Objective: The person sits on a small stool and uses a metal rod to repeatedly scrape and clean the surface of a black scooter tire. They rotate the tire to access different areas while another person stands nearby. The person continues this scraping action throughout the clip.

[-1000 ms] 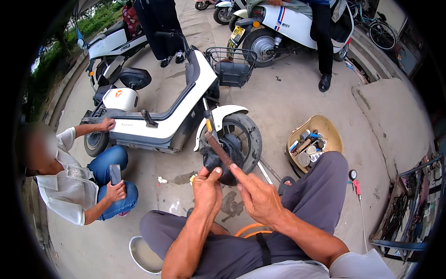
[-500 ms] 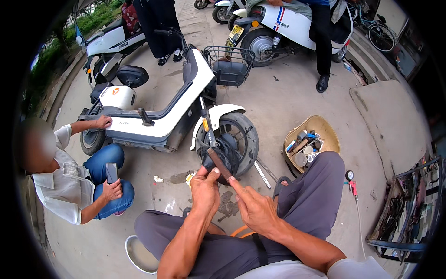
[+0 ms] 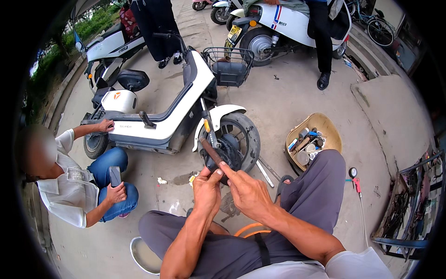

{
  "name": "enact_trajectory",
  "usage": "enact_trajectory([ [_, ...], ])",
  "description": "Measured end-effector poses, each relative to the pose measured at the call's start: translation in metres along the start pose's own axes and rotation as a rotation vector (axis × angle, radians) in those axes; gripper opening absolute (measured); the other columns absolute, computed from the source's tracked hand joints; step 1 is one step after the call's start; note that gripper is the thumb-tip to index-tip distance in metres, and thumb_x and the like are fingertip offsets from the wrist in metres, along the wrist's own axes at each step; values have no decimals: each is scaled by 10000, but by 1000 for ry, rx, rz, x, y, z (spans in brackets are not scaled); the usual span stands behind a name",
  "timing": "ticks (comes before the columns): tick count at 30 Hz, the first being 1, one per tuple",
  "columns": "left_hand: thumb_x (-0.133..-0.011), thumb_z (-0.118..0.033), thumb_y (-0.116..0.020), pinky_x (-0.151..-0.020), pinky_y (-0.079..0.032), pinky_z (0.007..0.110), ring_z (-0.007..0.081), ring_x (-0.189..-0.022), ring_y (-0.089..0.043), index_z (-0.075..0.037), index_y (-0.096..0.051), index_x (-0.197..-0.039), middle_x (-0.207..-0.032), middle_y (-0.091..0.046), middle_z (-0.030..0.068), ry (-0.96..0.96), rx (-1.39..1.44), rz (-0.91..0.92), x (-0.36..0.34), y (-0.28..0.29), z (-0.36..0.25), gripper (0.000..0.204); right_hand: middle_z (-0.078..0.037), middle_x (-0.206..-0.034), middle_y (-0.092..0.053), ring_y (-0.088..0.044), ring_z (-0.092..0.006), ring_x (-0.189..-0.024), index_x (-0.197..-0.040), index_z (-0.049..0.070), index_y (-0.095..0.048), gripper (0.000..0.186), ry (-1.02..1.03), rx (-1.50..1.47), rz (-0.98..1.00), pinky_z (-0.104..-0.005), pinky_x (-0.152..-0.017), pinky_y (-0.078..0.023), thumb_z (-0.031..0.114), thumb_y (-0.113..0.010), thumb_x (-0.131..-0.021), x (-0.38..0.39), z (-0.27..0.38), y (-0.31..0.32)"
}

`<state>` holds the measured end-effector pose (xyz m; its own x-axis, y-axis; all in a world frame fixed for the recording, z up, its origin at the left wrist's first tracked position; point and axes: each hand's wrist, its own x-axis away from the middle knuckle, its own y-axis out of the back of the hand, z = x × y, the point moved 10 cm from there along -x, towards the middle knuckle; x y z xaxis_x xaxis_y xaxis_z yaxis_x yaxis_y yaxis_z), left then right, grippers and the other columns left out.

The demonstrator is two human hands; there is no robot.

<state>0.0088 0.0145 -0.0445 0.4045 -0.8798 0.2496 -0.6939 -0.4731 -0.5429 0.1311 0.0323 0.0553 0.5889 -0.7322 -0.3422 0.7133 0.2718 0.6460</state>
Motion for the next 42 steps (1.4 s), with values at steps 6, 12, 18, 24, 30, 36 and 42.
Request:
enact_trajectory([
  [6, -918, 72, -577, -867, -478, 258, 108, -969, -619, 26, -691, -1124, -1053, -686, 31, -12, 22, -20, 1, -1, -1, 240, -129, -803, -568, -602, -339, -607, -1485, 129, -481, 590, -70, 5, 100, -439, -546, -481, 36, -620, -919, 38, -8, 3],
  [12, -910, 83, -581, -862, -486, 259, 108, -950, -624, 28, -686, -1154, -1085, -694, 51, -9, -41, -12, -2, -5, -2, 272, -162, -898, -642, -644, -370, -709, -1452, 105, -515, 529, -9, -66, -20, -434, -613, -505, 21, -591, -936, -17, -12, 4],
  [18, -912, 78, -596, -855, -497, 263, 114, -928, -639, 25, -685, -1160, -1054, -708, 49, -10, 109, -19, -4, -7, -6, 269, -171, -932, -666, -662, -310, -721, -1438, 78, -531, 504, 7, -99, -84, -396, -650, -525, 10, -590, -942, 15, 4, 31],
  [24, -934, 92, -560, -875, -534, 300, 159, -932, -669, 56, -657, -1159, -1052, -709, 110, 5, 61, -14, -4, -6, -4, 247, -150, -906, -654, -651, -324, -725, -1467, 117, -506, 543, -103, 26, 59, -392, -640, -515, 21, -601, -941, -2, -4, 1],
  [30, -935, 86, -565, -902, -534, 300, 164, -937, -674, 56, -662, -1156, -1072, -709, 116, 0, 104, -59, -2, 1, -4, 243, -144, -840, -610, -629, -355, -641, -1470, 129, -496, 547, -73, -4, 75, -457, -551, -493, 65, -602, -938, 35, -1, 6],
  [36, -917, 108, -567, -909, -526, 286, 153, -966, -666, 59, -663, -1176, -1081, -712, 109, -9, 42, -17, 0, -6, -4, 281, -154, -843, -624, -622, -360, -648, -1438, 132, -536, 508, 23, 11, -51, -441, -559, -494, 53, -602, -941, -20, -10, 9],
  [42, -922, 78, -574, -861, -487, 267, 104, -956, -630, 17, -686, -1161, -1052, -707, 66, 11, 19, -5, -2, -4, -6, 271, -98, -789, -582, -620, -284, -609, -1466, 146, -517, 575, -33, 11, 75, -406, -533, -485, 26, -621, -913, 40, 2, 9],
])
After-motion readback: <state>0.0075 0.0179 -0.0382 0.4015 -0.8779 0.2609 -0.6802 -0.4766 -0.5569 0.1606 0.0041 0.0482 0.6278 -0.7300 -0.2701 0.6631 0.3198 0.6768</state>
